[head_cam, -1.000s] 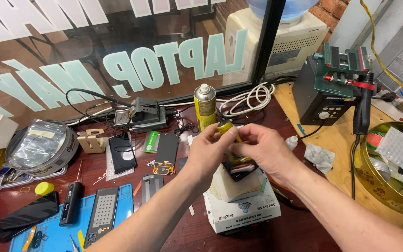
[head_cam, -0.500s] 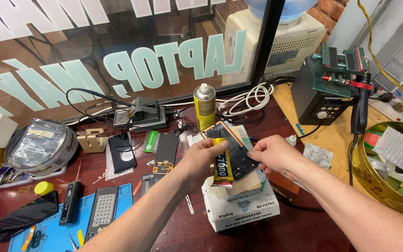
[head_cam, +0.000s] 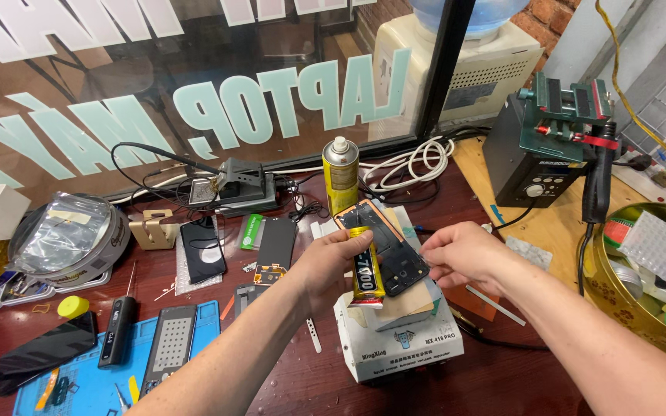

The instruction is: The person cleans the edges of a disassembled smartphone with a cloth, then applies adhesive along the frame using a T-7000 tube. The person aligns and presses the screen assembly onto the frame to bond it.

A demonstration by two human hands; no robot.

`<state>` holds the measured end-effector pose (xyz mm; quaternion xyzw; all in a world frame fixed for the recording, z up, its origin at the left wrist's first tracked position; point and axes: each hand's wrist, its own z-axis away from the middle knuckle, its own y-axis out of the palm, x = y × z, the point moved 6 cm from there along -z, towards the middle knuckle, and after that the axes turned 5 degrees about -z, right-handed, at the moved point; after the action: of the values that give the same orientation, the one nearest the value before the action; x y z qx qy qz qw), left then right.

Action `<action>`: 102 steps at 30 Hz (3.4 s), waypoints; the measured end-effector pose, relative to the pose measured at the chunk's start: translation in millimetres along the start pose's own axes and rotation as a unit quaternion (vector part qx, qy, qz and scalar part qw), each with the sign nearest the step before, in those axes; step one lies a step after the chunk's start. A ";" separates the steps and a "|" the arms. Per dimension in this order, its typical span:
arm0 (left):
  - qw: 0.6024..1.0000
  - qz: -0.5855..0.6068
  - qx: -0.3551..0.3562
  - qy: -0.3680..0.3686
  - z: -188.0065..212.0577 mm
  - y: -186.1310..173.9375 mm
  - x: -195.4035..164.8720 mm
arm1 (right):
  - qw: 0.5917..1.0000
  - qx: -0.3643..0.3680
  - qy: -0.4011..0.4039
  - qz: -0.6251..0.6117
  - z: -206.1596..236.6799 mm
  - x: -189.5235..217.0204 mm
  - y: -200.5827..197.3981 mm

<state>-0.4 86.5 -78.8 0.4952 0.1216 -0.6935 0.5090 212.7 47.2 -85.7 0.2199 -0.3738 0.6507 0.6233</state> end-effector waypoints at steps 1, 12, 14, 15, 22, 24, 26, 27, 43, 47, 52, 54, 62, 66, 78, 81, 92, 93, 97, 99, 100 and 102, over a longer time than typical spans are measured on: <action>1.000 0.005 -0.005 -0.003 -0.8 -1.4 1.1 | 1.000 -0.008 -0.003 0.023 -1.7 1.0 -3.5; 0.997 0.070 -0.008 -0.022 6.5 3.7 -7.9 | 0.986 -0.017 -0.054 0.159 7.4 20.4 -11.1; 0.981 0.189 -0.013 -0.032 3.3 10.8 -11.2 | 0.990 0.071 -0.105 0.069 24.5 32.5 -4.9; 0.968 0.247 -0.020 -0.037 2.9 12.3 -11.1 | 0.984 0.120 -0.130 0.023 34.0 38.5 1.6; 0.961 0.270 -0.062 -0.025 -4.4 16.1 -3.3 | 0.936 0.175 -0.178 -0.247 63.7 45.9 45.2; 0.962 0.265 -0.073 -0.007 -6.3 15.2 -4.2 | 0.945 0.122 -0.182 -0.242 60.0 36.2 47.5; 0.959 0.278 -0.055 0.002 -7.5 19.3 -4.9 | 0.931 0.130 -0.211 -0.269 54.1 33.5 50.1; 0.957 0.286 -0.046 0.005 -7.7 21.9 -5.0 | 0.924 0.133 -0.224 -0.281 50.7 32.5 47.9; 0.979 0.057 -0.166 -0.103 -18.0 -16.0 22.2 | 0.978 0.005 -0.171 -0.117 -7.5 30.4 22.8; 0.978 0.049 -0.175 -0.103 -16.8 -13.2 19.6 | 0.979 0.004 -0.167 -0.113 -5.8 33.1 21.0; 0.979 0.006 -0.191 -0.075 -8.1 -10.9 6.8 | 0.975 0.017 -0.154 -0.162 0.4 32.7 25.1; 0.982 -0.020 -0.181 -0.056 -4.9 -9.8 2.4 | 0.972 0.021 -0.155 -0.178 4.7 31.9 27.9; 0.988 -0.007 -0.145 -0.057 7.8 -19.7 12.3 | 0.945 -0.047 -0.204 -0.251 11.9 31.9 0.1; 0.984 -0.044 -0.167 -0.037 7.9 -21.1 12.0 | 0.932 -0.060 -0.239 -0.264 3.1 40.1 -15.1; 0.940 -0.213 -0.259 0.056 9.1 -19.2 -4.0 | 0.927 -0.081 -0.229 -0.287 1.8 41.5 16.8; 0.927 -0.251 -0.271 0.067 5.3 -20.4 -12.3 | 0.922 -0.095 -0.251 -0.278 2.5 39.7 23.9; 0.980 -0.077 -0.184 -0.020 -7.1 -29.3 -2.5 | 0.922 -0.109 -0.250 -0.274 -4.3 33.0 24.9; 0.980 -0.080 -0.183 -0.020 -8.2 -30.4 -2.8 | 0.922 -0.108 -0.252 -0.273 -4.2 33.0 25.0; 0.979 -0.081 -0.186 -0.014 -10.9 -32.3 -3.2 | 0.923 -0.110 -0.252 -0.269 -3.3 33.2 24.9; 0.978 -0.090 -0.188 -0.016 -10.6 -32.9 -2.7 | 0.924 -0.108 -0.254 -0.264 -2.5 33.8 25.7; 0.978 -0.087 -0.187 -0.013 -10.5 -32.5 -3.0 | 0.925 -0.107 -0.254 -0.263 -2.2 34.3 26.0; 0.979 -0.081 -0.185 -0.006 -10.0 -31.1 -3.8 | 0.926 -0.104 -0.254 -0.259 -1.2 35.0 26.3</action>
<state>-20.5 109.5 -91.0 0.3772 0.2844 -0.7005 0.5349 182.8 72.2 -65.7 0.4010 -0.5151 0.3464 0.6737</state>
